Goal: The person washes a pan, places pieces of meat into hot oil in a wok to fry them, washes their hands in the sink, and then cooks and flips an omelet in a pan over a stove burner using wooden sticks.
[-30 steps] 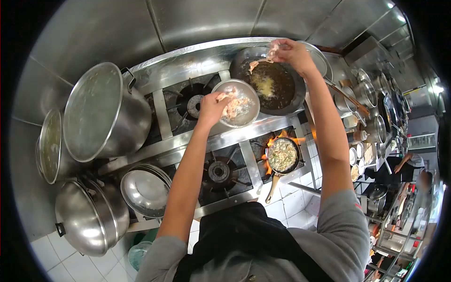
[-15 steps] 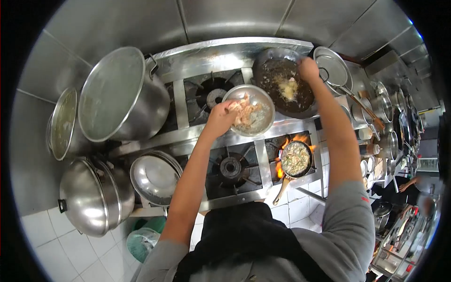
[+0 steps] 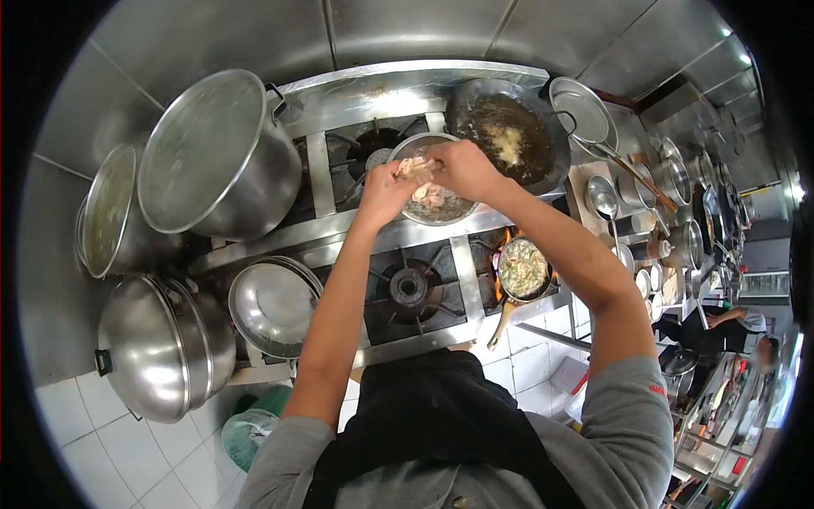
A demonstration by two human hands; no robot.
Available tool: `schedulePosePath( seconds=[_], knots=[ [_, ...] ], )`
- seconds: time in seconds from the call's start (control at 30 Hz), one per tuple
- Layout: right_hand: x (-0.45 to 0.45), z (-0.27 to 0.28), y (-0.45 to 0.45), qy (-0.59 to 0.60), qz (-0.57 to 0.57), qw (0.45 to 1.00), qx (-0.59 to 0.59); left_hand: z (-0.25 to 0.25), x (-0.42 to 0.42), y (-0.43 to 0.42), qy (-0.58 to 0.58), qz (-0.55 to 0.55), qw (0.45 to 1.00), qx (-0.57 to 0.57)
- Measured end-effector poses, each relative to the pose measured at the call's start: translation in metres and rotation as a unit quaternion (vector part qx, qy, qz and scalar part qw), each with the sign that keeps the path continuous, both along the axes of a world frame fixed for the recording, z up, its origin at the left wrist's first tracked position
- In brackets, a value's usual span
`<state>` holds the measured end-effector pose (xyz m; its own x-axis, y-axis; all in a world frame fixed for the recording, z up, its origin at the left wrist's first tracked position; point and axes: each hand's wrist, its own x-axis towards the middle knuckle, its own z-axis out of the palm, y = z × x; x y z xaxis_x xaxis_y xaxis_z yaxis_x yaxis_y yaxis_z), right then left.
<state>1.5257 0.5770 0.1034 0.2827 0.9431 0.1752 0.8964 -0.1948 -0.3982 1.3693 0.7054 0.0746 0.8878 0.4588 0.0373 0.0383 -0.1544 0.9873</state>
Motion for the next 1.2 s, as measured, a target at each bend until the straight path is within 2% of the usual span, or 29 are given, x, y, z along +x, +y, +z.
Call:
schedulePosePath(
  seconds=[0.1,0.17,0.3,0.33,0.43,0.47,0.53,0.63,0.7,0.73,0.77,0.8,0.9,0.93,0.97,1.03,1.07,1.17,1.2],
  knots=[
    [0.001,0.013,-0.006,0.173,-0.052,0.983,0.027,-0.008,-0.007,0.002,-0.040,-0.004,0.999,0.002],
    [0.001,0.021,-0.006,0.303,-0.103,0.947,0.020,-0.015,-0.006,0.006,-0.034,0.003,0.999,0.007],
    [0.014,0.036,-0.009,0.384,-0.079,0.919,0.049,-0.028,0.004,0.017,0.006,0.025,0.999,0.027],
    [0.008,0.055,-0.010,0.394,-0.075,0.914,0.064,-0.029,0.005,0.018,0.012,0.031,0.999,0.034],
    [0.013,0.077,-0.009,0.441,-0.067,0.892,0.069,-0.022,0.006,0.015,-0.009,0.045,0.995,0.086],
    [0.017,0.077,-0.009,0.427,-0.061,0.902,0.022,-0.018,0.008,0.011,-0.049,0.029,0.997,0.046],
    [0.016,0.072,-0.006,0.433,-0.037,0.900,-0.001,-0.002,0.014,0.000,-0.128,-0.001,0.991,-0.035],
    [0.015,0.062,0.003,0.423,-0.008,0.906,-0.006,0.004,0.032,-0.007,-0.059,-0.014,0.995,0.078],
    [0.014,0.066,0.006,0.437,-0.005,0.899,0.009,0.000,0.040,-0.014,-0.036,0.041,0.995,0.084],
    [0.014,0.078,0.005,0.376,-0.011,0.926,0.032,-0.003,0.044,-0.013,-0.016,0.051,0.994,0.094],
    [0.017,0.090,0.004,0.379,-0.027,0.924,0.045,-0.007,0.048,-0.012,0.004,0.062,0.993,0.103],
    [0.022,0.103,0.001,0.382,-0.043,0.921,0.058,-0.032,0.052,-0.008,-0.037,0.055,0.995,0.070],
    [0.055,0.122,-0.013,0.339,-0.065,0.935,0.079,-0.042,0.042,-0.003,0.000,0.081,0.995,0.064],
    [0.067,0.125,-0.018,0.326,-0.080,0.938,0.087,-0.027,0.032,-0.002,0.056,0.069,0.994,0.058],
    [0.077,0.127,-0.021,0.313,-0.091,0.941,0.096,-0.037,0.029,0.003,0.032,0.073,0.995,0.065],
    [0.103,0.120,-0.027,0.317,-0.117,0.937,0.092,-0.063,0.024,0.012,-0.016,0.086,0.993,0.080],
    [0.116,0.112,-0.029,0.319,-0.130,0.935,0.089,-0.070,0.022,0.017,0.010,0.075,0.995,0.066],
    [0.156,0.066,-0.029,0.235,-0.217,0.948,0.007,-0.075,0.013,0.022,0.007,0.088,0.992,0.093],
    [0.167,0.047,-0.029,0.165,-0.225,0.960,-0.001,-0.067,0.008,0.022,0.024,0.075,0.995,0.053]
  ],
)
